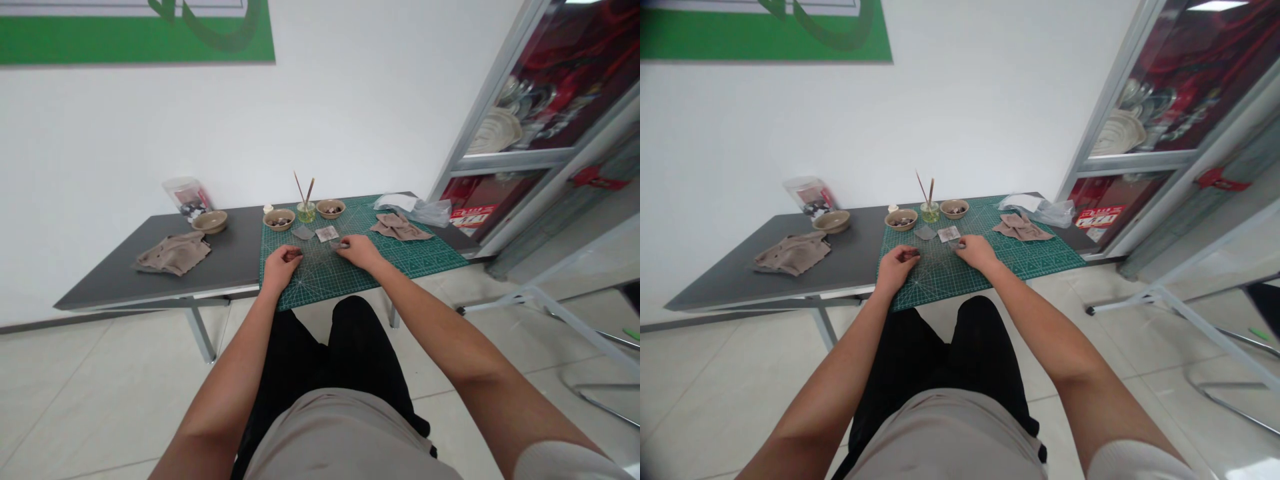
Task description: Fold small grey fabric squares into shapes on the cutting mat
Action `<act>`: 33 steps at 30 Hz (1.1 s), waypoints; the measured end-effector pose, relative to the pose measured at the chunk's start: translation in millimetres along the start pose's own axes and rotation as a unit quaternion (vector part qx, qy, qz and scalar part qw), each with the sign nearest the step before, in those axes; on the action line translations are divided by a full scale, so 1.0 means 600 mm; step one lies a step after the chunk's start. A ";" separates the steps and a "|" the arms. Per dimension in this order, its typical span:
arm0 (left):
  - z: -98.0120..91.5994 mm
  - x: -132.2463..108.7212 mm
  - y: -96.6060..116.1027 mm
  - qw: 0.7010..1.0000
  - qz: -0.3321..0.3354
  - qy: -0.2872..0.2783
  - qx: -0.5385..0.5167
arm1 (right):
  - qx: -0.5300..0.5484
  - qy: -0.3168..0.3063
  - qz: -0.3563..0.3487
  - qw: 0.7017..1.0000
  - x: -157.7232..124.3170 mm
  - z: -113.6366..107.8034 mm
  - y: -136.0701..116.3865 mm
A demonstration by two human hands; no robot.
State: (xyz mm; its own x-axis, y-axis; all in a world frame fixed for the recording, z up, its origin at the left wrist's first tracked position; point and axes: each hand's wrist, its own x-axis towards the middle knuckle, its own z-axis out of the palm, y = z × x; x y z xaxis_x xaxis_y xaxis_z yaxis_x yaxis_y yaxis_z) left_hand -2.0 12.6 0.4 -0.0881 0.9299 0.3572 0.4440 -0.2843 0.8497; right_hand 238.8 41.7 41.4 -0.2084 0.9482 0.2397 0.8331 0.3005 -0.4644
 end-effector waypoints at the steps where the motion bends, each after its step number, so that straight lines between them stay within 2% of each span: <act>1: 0.000 0.000 0.001 1.000 -0.007 0.001 -0.008 | 0.000 0.017 0.003 1.000 -0.001 -0.002 -0.002; 3: -0.001 -0.001 0.003 1.000 -0.019 0.006 -0.013 | 0.008 0.051 0.008 0.999 -0.005 -0.004 -0.007; 7: 0.000 0.000 0.001 1.000 -0.025 0.005 -0.006 | 0.003 0.013 -0.003 1.000 -0.014 0.005 -0.013; 9: 0.000 0.001 -0.001 1.000 -0.022 0.004 -0.019 | 0.015 0.028 0.009 0.999 -0.016 0.013 -0.015; 12: 0.001 0.002 -0.003 0.998 -0.023 0.008 -0.058 | 0.103 0.072 0.033 0.991 -0.012 0.028 -0.020; 16: 0.004 0.004 -0.007 0.994 -0.025 0.016 -0.106 | 0.244 0.040 0.016 0.969 0.002 0.056 -0.040; 18: 0.005 0.004 -0.009 0.995 -0.017 0.013 -0.098 | 0.288 0.045 0.021 0.956 0.010 0.070 -0.056; 20: 0.005 0.004 -0.012 0.997 -0.009 0.009 -0.074 | 0.364 0.036 0.040 0.930 0.016 0.082 -0.072; 24: 0.001 0.000 -0.010 0.998 -0.007 0.004 -0.055 | 0.559 -0.027 0.081 0.825 0.019 0.101 -0.093; 27: 0.000 -0.003 -0.005 0.998 -0.017 0.004 -0.054 | 0.637 -0.048 0.110 0.762 0.015 0.114 -0.095; 30: 0.001 -0.005 -0.002 0.999 -0.017 0.000 -0.038 | 0.671 -0.057 0.108 0.731 0.010 0.123 -0.090; 33: 0.002 -0.004 -0.003 1.000 -0.015 -0.004 -0.015 | 0.669 -0.085 0.086 0.733 0.007 0.126 -0.084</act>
State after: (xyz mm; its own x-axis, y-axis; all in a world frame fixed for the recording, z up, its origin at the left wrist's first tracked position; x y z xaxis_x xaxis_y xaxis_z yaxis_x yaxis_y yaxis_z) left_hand -1.6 10.9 -2.2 -0.0940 0.9398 0.3285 0.4142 -0.2631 0.8713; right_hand 157.0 38.1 1.2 -0.3157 0.9486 0.0221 -0.3711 -0.1020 -0.9230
